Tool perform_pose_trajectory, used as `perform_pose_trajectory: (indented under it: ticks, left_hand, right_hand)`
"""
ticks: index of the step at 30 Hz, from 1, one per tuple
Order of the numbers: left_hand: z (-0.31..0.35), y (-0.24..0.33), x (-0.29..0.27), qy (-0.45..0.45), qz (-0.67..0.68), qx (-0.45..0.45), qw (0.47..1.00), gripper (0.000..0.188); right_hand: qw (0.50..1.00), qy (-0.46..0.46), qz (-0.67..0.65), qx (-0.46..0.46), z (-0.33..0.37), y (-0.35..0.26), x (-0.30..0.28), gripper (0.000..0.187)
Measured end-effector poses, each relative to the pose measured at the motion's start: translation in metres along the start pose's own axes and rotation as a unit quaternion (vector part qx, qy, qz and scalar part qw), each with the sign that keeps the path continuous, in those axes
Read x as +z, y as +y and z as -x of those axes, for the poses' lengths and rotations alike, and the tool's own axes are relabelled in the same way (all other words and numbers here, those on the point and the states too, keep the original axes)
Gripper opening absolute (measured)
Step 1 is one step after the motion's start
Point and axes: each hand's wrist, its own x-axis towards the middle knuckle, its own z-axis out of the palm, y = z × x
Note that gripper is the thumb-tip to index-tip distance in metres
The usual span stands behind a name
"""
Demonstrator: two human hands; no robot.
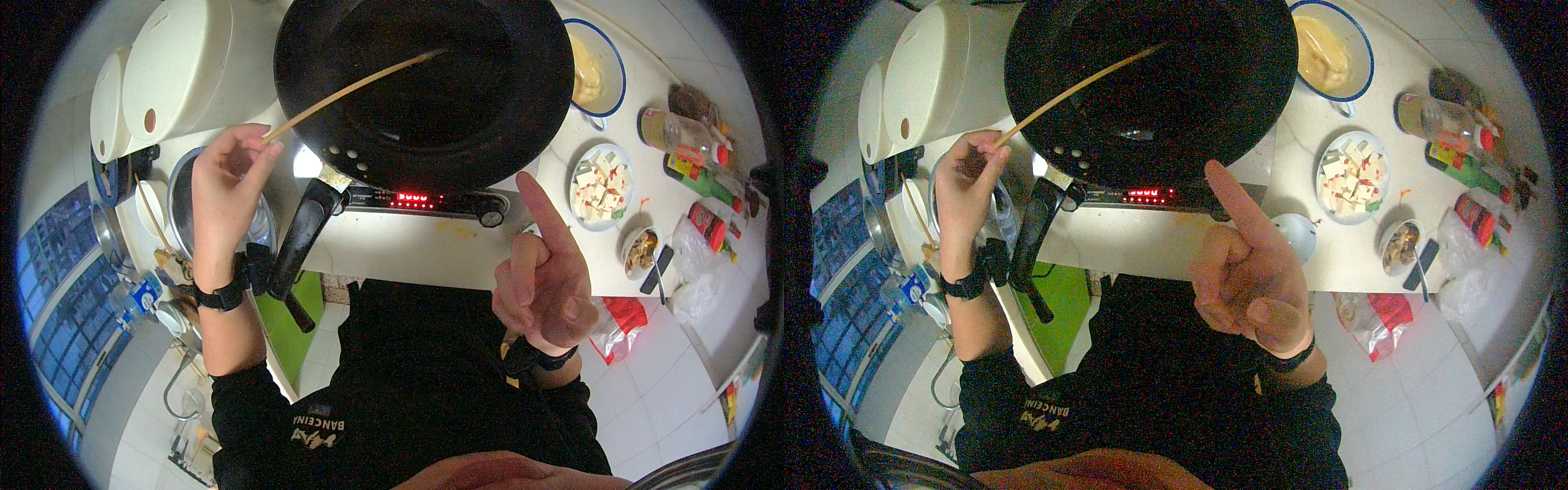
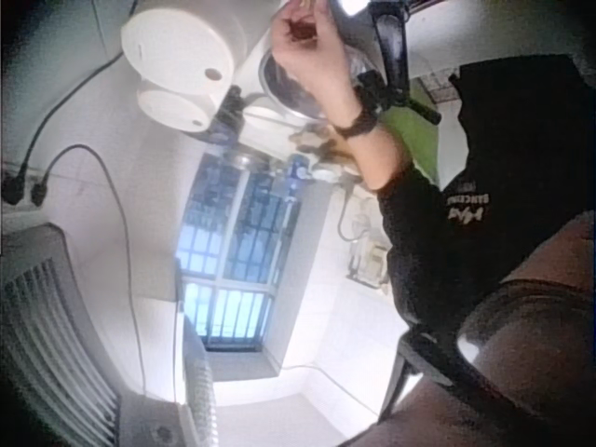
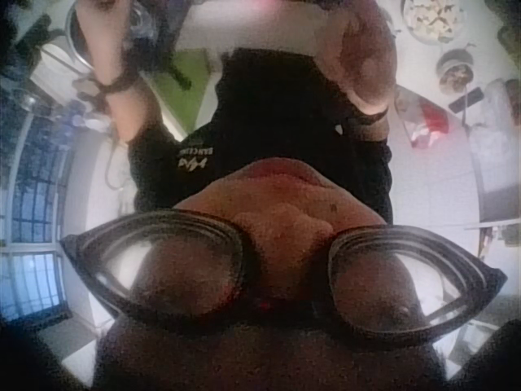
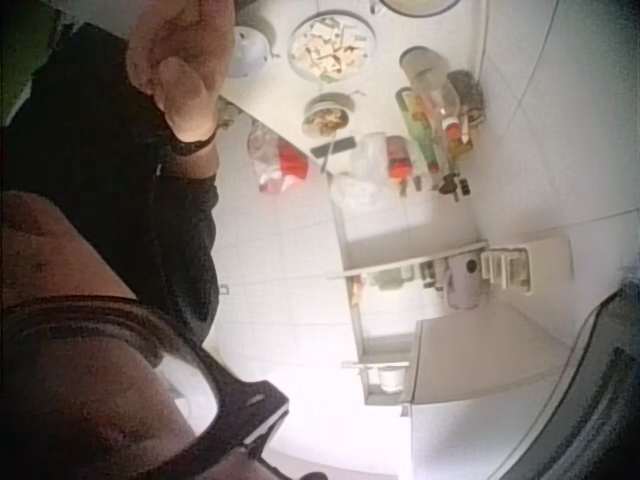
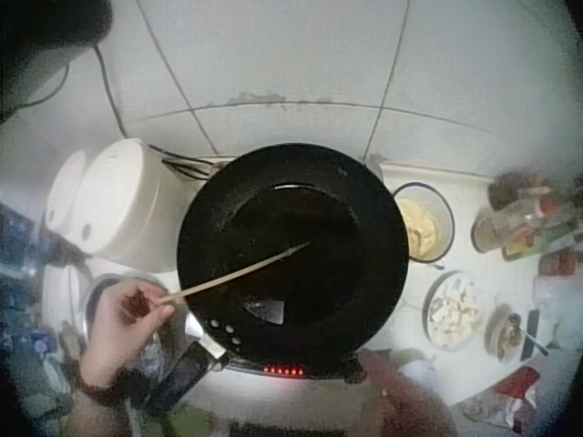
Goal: The person places a plate of cubed food into a hot pan of oil and stirs it with a ladle. They use chopsticks to test the oil temperature before adding the food.
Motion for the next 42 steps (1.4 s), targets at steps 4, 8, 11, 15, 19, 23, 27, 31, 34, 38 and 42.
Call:
perform_pose_trajectory:
  ticks: [4,8,11,15,19,23,27,31,34,38,42]
  left_hand:
    - [0.0013,0.0017,-0.0003,-0.001,0.007,-0.003,1.000,0.019]
    - [0.0020,0.0016,0.0006,0.002,-0.004,-0.008,1.000,0.020]
    - [0.0016,0.0016,0.0004,-0.001,0.000,-0.011,1.000,0.020]
    - [0.0020,0.0027,-0.0003,0.002,-0.009,-0.007,1.000,0.021]
    - [0.0023,0.0043,-0.0005,0.002,-0.006,-0.009,1.000,0.023]
    - [0.0013,0.0044,-0.0005,0.002,-0.002,-0.013,1.000,0.024]
    - [0.0009,0.0036,-0.0008,0.006,-0.007,-0.005,1.000,0.023]
    - [0.0015,0.0032,-0.0009,0.004,-0.013,-0.008,1.000,0.022]
    - [0.0017,0.0034,-0.0007,0.005,-0.006,-0.003,1.000,0.022]
    - [0.0025,0.0040,-0.0011,0.005,-0.026,-0.003,1.000,0.022]
    - [0.0033,0.0034,-0.0009,0.008,-0.015,-0.003,1.000,0.022]
  right_hand:
    - [1.000,-0.003,-0.003,0.009,0.0014,-0.0001,-0.0004,0.113]
    - [1.000,-0.002,-0.010,0.009,0.0028,0.0008,-0.0016,0.114]
    - [1.000,0.013,-0.018,0.020,0.0034,0.0005,-0.0029,0.117]
    - [1.000,0.010,-0.008,0.015,0.0032,0.0000,-0.0032,0.116]
    - [1.000,-0.005,-0.011,-0.013,0.0013,0.0032,-0.0016,0.110]
    - [1.000,-0.013,-0.006,-0.013,0.0005,0.0038,-0.0021,0.108]
    - [1.000,-0.013,-0.005,-0.024,0.0010,0.0053,-0.0022,0.106]
    - [1.000,0.029,0.001,-0.003,0.0033,0.0031,-0.0005,0.115]
    - [0.999,0.027,0.027,0.009,0.0036,-0.0001,0.0001,0.116]
    - [0.999,0.026,0.027,0.002,0.0033,-0.0001,0.0005,0.116]
    - [1.000,0.012,0.006,-0.006,0.0045,0.0006,0.0004,0.115]
